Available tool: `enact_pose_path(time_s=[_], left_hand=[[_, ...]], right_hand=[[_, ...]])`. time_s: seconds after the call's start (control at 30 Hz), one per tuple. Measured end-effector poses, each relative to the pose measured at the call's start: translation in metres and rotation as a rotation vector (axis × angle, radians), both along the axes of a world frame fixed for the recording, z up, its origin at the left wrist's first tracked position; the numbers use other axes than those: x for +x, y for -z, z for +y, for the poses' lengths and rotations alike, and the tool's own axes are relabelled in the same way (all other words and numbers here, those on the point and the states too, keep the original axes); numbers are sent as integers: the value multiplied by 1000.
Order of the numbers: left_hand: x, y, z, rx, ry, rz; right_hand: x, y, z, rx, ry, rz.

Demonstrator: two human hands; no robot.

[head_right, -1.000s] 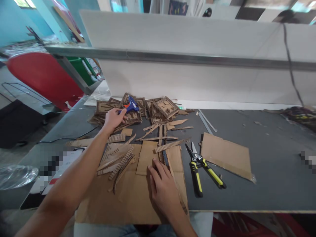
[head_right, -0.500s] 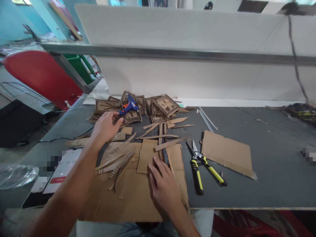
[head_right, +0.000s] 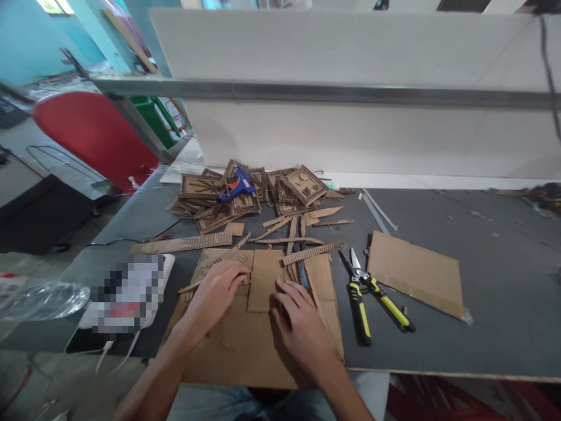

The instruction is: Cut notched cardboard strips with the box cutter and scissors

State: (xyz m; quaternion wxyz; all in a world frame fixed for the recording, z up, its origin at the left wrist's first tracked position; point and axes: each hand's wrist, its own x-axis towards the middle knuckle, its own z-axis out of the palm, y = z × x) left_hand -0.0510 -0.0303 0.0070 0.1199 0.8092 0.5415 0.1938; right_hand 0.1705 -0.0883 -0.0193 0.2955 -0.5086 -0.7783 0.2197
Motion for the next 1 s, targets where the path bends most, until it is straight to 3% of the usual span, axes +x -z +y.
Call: enact_pose_path(time_s=[0.2,0.4,0.6,0.8,1.0], left_hand=[[-1,0,-7,-73,-109,-183],[-2,-11,-15,-110,-34,-310],[-11,-9,-21,-171,4,-306],[-15,7,-23,-121,-4,-307],[-20,16,-20,-40,25,-282]], right_hand=[[-30,-20,16,-42,67,59],[-58,-19,29,-77,141,127],[-50,-25,30,-167,131,286],[-41,-38,18,-372,304,560],[-10,-46,-4,-295,417,722]])
